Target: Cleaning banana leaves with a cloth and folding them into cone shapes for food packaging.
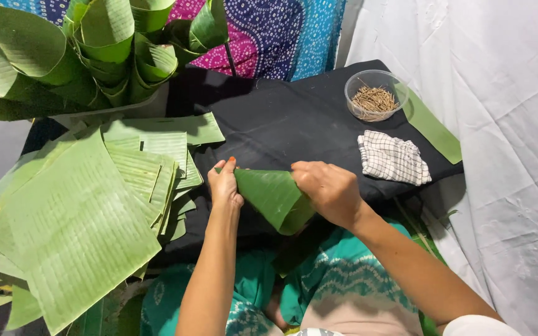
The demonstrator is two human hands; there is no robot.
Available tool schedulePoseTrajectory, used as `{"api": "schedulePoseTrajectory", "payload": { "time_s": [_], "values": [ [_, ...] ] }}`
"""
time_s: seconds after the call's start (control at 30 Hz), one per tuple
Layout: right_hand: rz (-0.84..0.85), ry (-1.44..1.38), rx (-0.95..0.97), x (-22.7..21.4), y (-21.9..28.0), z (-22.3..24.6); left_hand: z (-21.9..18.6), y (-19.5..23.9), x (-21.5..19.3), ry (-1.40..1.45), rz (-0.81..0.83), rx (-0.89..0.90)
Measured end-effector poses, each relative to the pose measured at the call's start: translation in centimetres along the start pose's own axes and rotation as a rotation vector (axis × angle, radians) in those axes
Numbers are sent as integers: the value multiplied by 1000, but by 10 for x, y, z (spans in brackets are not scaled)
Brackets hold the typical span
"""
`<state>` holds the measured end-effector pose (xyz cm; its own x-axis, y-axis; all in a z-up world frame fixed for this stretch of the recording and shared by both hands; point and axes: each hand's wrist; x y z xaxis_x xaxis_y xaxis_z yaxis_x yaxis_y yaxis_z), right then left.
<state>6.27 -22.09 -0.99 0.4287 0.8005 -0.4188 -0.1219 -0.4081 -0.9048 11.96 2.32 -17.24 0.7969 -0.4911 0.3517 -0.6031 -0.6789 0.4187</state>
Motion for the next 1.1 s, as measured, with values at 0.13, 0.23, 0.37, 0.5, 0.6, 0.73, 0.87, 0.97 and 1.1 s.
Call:
{"api": "schedulePoseTrajectory", "payload": {
  "time_s": [0.13,0.23,0.37,0.5,0.6,0.73,0.87,0.97,1.1],
  "values": [
    [122,41,-4,-1,3,-4,31,-27,-9,-210,-81,52],
    [248,84,-59,2,12,-28,26,-19,-12,-320,2,14],
    [295,-304,400,-3,15,-72,-72,79,-8,-129,385,-89],
    [274,-888,1105,-8,22,-114,-89,117,-38,-262,800,436],
    [261,-919,1130,-4,30,-114,-79,141,-40,-426,757,693],
    [244,-974,1176,-1,42,-108,-43,63,-61,-661,194,2020],
    [222,-1031,1224,0,58,-98,-27,22,-71,-776,22,2332],
    [214,-1081,1266,4,72,-86,-25,19,-71,-662,80,2417],
    [188,-1147,1301,11,81,-75,-85,108,-48,-389,-50,2198]
  ]
}}
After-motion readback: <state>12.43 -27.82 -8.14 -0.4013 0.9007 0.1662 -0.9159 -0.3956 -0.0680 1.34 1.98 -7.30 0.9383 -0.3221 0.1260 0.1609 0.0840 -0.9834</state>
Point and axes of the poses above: each hand's wrist, its own y-axis away from the middle knuckle, its own x-axis out of the palm, z = x × y, and after that the axes turned 2 degrees about -x, right-handed
